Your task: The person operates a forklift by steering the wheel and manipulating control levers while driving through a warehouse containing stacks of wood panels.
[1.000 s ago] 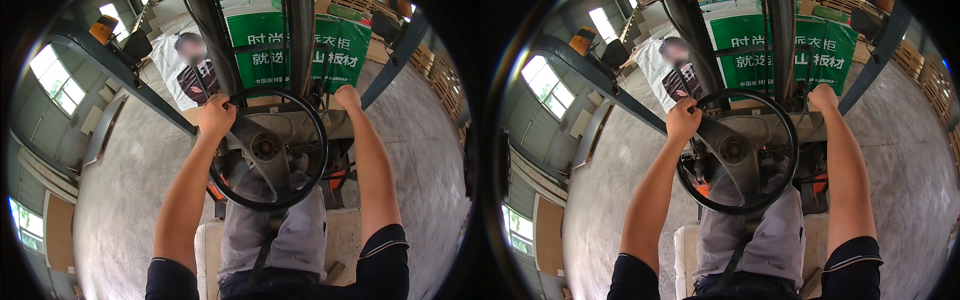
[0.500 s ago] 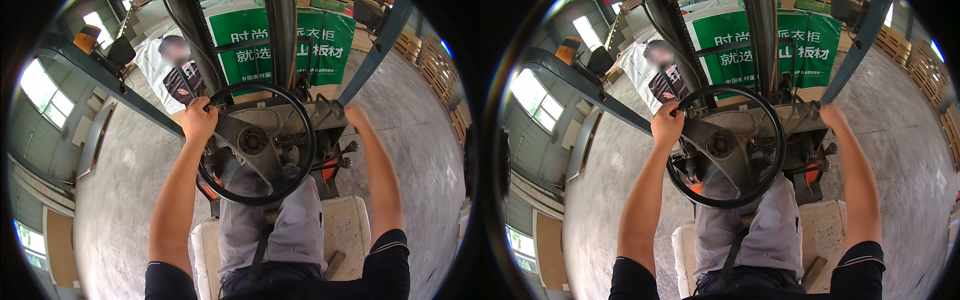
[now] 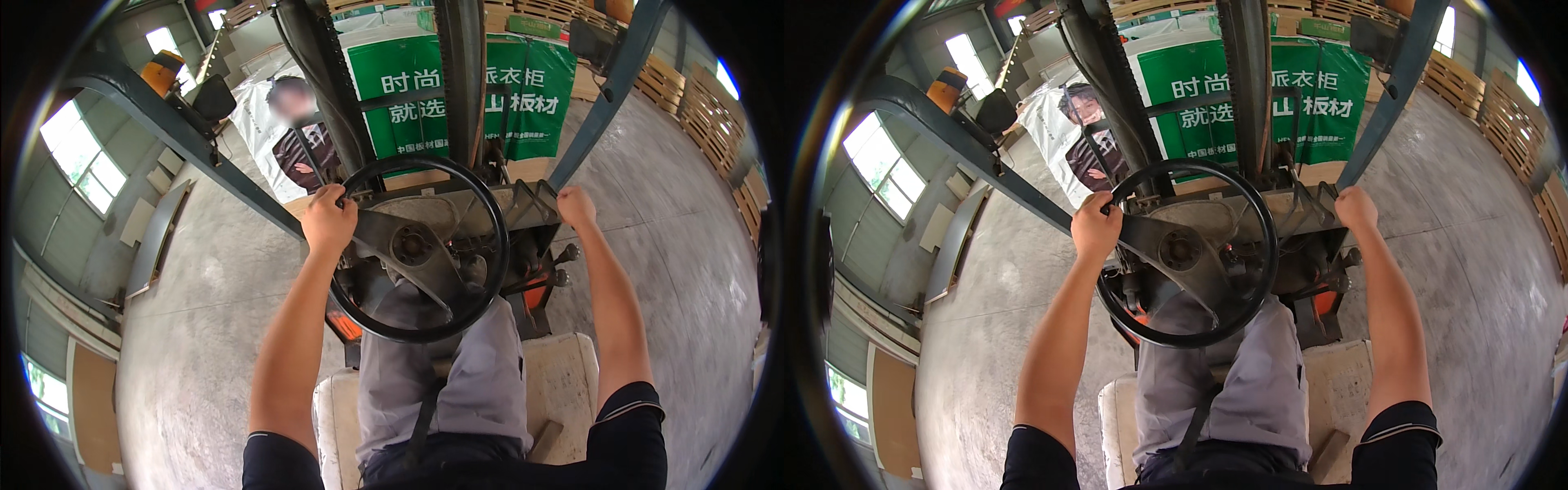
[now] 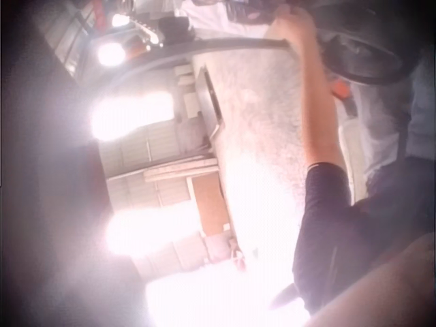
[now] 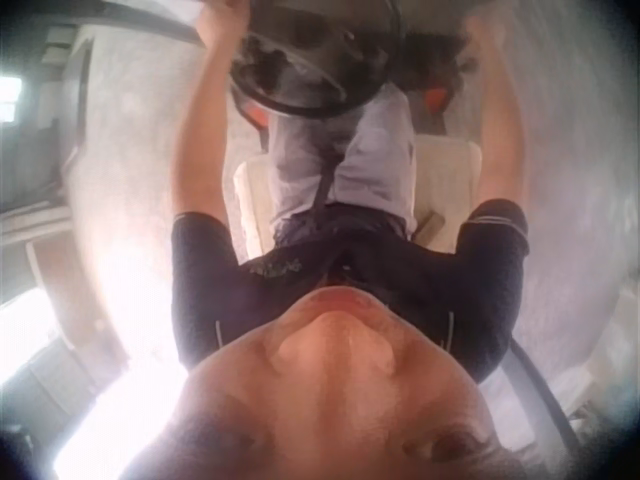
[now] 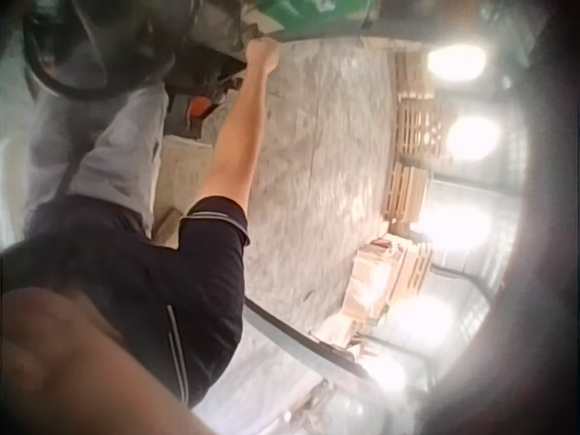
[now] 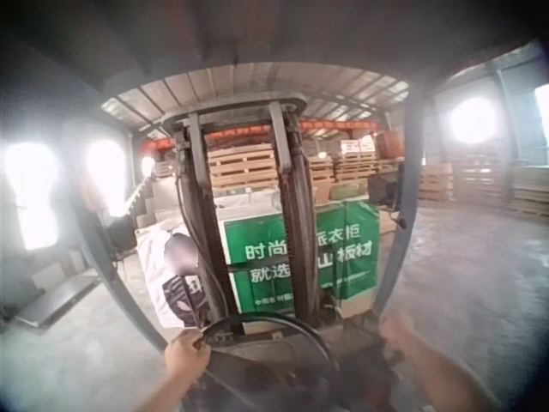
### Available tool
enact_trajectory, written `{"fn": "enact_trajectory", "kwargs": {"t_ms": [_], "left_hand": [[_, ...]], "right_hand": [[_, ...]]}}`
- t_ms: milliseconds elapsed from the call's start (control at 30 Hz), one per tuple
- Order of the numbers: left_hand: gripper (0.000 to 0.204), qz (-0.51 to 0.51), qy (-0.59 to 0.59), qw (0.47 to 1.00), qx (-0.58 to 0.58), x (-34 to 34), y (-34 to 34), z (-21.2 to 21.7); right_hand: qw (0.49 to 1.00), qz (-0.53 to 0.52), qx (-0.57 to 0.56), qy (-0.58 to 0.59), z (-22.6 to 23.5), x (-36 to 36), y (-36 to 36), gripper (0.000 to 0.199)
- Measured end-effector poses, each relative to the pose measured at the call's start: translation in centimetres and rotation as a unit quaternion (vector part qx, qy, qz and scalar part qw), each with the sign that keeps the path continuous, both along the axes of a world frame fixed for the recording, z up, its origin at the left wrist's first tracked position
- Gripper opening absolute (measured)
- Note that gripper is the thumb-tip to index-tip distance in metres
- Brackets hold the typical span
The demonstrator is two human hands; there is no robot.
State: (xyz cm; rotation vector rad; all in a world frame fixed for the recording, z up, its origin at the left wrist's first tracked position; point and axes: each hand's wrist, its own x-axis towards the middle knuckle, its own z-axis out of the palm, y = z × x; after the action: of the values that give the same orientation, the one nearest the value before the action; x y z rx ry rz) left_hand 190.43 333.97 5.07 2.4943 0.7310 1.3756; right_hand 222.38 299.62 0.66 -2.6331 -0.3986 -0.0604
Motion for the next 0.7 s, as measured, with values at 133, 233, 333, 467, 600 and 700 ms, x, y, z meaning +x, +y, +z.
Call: {"fn": "enact_trajectory", "kwargs": {"t_ms": [133,233,333,467,600,700], "left_hand": [[0.022,0.0,-0.007,1.0,0.003,0.0,0.0,-0.4],[0.022,0.015,0.003,1.0,0.005,-1.0,0.8,-0.9],[0.022,0.015,-0.003,1.0,0.005,-0.7,0.8,-1.2],[0.024,0.004,0.002,0.999,-0.033,-0.1,1.0,-1.3],[0.022,0.001,-0.011,1.0,-0.012,1.1,2.0,-0.8],[0.02,0.0,-0.039,0.999,0.019,2.0,2.5,-1.4]], "right_hand": [[0.988,-0.025,0.03,-0.152,-1.4,1.4,0.6,0.022],[0.998,-0.009,-0.019,-0.065,0.1,-0.6,2.2,0.024],[0.997,0.001,-0.024,-0.071,-0.5,0.5,2.2,0.027],[0.997,0.01,-0.017,-0.076,-1.7,2.2,2.6,0.029],[0.998,0.023,0.006,-0.061,-1.9,3.1,3.4,0.029],[0.995,0.02,-0.007,-0.093,-2.4,4.3,3.5,0.028]]}}
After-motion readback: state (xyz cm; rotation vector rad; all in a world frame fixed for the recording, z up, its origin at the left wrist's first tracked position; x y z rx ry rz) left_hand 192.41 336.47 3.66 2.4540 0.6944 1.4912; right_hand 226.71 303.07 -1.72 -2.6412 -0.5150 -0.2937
